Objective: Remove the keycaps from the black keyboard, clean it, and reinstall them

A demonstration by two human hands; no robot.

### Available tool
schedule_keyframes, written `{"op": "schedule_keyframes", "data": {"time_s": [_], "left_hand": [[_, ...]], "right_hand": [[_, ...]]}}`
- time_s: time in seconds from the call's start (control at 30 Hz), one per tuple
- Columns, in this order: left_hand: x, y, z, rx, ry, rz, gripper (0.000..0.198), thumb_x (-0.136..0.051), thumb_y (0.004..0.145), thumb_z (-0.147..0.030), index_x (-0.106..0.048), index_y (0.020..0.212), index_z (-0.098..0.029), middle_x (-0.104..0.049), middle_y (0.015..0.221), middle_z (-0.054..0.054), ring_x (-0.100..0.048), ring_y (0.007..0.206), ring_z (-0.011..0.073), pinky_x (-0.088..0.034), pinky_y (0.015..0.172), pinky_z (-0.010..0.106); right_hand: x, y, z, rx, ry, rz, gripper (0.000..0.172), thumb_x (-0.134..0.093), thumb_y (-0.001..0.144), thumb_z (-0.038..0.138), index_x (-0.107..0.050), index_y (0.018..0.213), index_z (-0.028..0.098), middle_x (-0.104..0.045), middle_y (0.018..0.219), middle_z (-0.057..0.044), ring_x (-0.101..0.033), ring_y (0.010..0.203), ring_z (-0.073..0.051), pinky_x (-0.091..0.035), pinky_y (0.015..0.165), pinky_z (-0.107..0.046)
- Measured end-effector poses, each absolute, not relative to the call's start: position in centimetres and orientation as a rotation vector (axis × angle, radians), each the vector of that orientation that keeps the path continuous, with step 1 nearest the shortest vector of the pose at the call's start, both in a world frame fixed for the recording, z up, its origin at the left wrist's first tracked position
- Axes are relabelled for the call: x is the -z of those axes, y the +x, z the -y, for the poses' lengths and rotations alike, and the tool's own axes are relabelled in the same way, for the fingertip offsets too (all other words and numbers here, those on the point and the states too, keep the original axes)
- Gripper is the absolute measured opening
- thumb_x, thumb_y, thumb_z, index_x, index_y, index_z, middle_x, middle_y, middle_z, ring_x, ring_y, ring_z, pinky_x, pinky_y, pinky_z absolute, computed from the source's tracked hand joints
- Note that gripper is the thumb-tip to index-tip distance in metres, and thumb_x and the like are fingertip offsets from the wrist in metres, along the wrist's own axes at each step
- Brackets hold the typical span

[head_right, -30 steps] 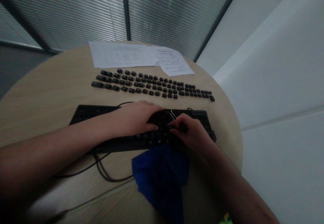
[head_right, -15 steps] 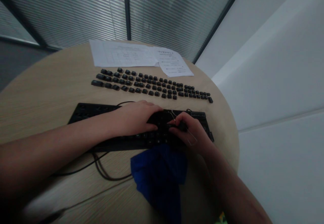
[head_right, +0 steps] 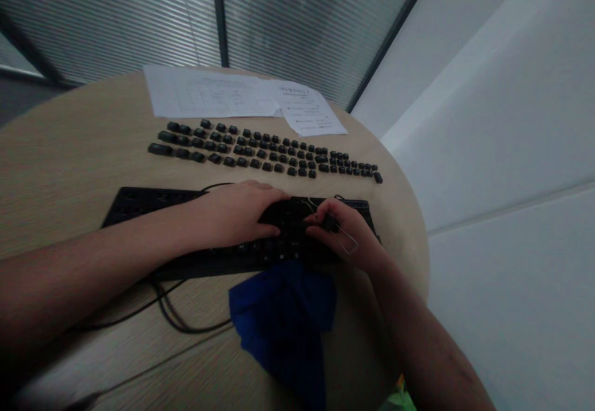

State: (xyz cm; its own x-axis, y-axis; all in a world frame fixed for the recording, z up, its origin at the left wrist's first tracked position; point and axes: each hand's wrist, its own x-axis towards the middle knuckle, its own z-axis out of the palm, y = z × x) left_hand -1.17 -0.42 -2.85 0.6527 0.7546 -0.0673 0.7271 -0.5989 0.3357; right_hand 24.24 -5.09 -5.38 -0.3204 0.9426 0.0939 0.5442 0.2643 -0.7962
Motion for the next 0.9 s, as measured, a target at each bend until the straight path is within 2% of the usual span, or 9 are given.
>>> {"op": "schedule_keyframes", "data": {"time_s": [0.4,0.67,0.9], "left_hand": [[3.3,-1.1,0.1,-0.108,2.546,-1.214,0.057,-0.075,0.080,-0.044,-0.065,0.133,-0.027,-0.073,0.125,0.009,-0.066,0.117,0.0350,-0.051,0.093,0.042],[4.4,-1.2,-0.6,-0.158,2.482,-1.245,0.054,-0.078,0.076,-0.050,-0.069,0.125,-0.029,-0.073,0.115,0.007,-0.066,0.111,0.0350,-0.049,0.098,0.045],[4.4,-1.7,-0.2,-0.145,2.554,-1.225,0.055,-0.070,0.082,-0.052,-0.067,0.131,-0.029,-0.074,0.121,0.008,-0.067,0.112,0.0324,-0.050,0.098,0.044]], "right_hand": [[5.3,23.8,4.6,-0.904,-1.314,2.009,0.026,-0.077,0.088,0.034,-0.053,0.087,0.024,-0.081,0.099,-0.005,-0.077,0.092,-0.022,-0.059,0.080,-0.034],[4.8,24.0,4.5,-0.940,-1.329,2.039,0.027,-0.079,0.088,0.033,-0.054,0.088,0.024,-0.080,0.100,-0.005,-0.076,0.090,-0.023,-0.059,0.080,-0.034],[5.0,24.3,4.6,-0.938,-1.275,2.060,0.029,-0.080,0.088,0.037,-0.055,0.087,0.023,-0.080,0.097,-0.005,-0.077,0.089,-0.022,-0.058,0.077,-0.031]]}}
